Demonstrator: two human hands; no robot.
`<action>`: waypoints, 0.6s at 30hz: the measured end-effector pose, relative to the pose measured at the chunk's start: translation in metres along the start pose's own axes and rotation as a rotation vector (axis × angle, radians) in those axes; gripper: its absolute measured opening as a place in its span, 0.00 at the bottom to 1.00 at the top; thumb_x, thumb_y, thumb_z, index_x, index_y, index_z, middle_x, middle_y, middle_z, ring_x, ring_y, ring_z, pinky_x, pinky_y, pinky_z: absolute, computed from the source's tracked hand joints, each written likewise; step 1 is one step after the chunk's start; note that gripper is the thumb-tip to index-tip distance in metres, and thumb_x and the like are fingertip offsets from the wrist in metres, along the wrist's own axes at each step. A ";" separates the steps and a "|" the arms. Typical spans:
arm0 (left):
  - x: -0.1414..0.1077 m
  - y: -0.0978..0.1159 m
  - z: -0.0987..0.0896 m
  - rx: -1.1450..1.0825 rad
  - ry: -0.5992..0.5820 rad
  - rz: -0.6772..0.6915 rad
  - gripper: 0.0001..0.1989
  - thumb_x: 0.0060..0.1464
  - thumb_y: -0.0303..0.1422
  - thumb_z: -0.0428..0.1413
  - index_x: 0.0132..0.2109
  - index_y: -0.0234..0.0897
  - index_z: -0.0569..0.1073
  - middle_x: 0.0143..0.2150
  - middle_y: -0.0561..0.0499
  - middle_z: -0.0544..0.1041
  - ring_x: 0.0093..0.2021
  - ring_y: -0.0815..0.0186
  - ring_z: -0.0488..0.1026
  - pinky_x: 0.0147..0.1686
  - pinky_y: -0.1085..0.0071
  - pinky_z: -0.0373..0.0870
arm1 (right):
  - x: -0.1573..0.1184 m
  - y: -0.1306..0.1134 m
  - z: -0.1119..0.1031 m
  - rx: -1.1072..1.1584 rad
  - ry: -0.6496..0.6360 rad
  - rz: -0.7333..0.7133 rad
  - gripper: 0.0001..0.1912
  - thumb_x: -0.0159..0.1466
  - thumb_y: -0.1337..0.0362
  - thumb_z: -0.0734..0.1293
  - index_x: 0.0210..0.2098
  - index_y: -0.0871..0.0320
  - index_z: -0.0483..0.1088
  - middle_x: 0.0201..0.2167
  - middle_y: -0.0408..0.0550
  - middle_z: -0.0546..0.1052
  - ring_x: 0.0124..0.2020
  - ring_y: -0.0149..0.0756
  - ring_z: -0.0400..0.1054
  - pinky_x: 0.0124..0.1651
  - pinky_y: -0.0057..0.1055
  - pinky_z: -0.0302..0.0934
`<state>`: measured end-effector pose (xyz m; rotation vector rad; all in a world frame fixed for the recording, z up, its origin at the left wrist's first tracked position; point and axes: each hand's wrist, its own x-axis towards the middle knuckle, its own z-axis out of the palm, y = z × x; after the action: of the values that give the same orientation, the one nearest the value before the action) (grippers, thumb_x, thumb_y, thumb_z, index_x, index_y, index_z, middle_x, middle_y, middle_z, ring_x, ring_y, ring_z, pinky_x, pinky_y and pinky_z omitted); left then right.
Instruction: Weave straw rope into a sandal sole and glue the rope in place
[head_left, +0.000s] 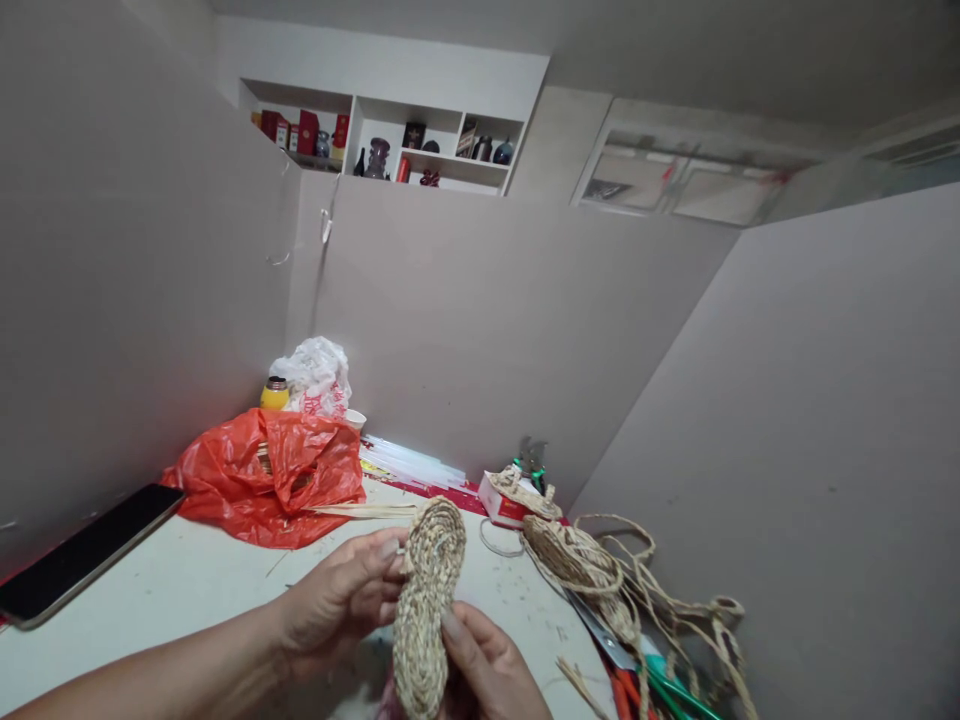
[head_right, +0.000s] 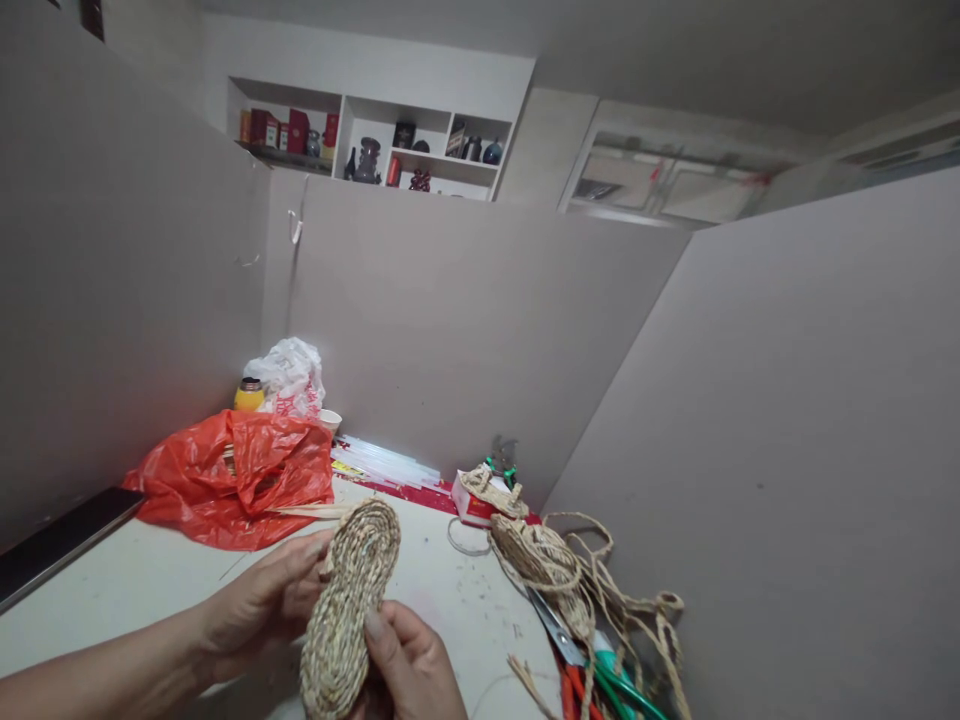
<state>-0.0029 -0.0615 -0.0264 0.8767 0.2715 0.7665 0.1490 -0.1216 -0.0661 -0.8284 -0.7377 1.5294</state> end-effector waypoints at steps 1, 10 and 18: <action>0.001 0.002 -0.001 0.017 0.040 0.015 0.17 0.54 0.41 0.58 0.46 0.35 0.74 0.35 0.48 0.75 0.36 0.67 0.72 0.38 0.73 0.65 | 0.000 -0.001 -0.002 -0.047 0.011 -0.028 0.16 0.53 0.54 0.75 0.27 0.61 0.73 0.17 0.42 0.75 0.14 0.25 0.64 0.19 0.21 0.58; -0.001 0.014 -0.003 0.384 0.209 0.212 0.10 0.46 0.35 0.65 0.31 0.33 0.73 0.26 0.54 0.73 0.28 0.72 0.69 0.33 0.75 0.66 | -0.006 -0.014 0.000 -0.458 0.293 -0.354 0.20 0.52 0.47 0.73 0.21 0.60 0.72 0.15 0.39 0.69 0.17 0.27 0.61 0.23 0.22 0.57; 0.000 0.011 -0.006 0.490 0.263 0.217 0.08 0.46 0.34 0.64 0.30 0.34 0.76 0.26 0.54 0.74 0.28 0.73 0.68 0.31 0.75 0.66 | -0.011 -0.018 0.007 -0.523 0.305 -0.361 0.20 0.53 0.47 0.71 0.20 0.58 0.71 0.14 0.39 0.68 0.18 0.30 0.60 0.25 0.24 0.57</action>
<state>-0.0116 -0.0538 -0.0223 1.2821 0.6218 1.0420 0.1532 -0.1304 -0.0465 -1.2076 -1.0115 0.8679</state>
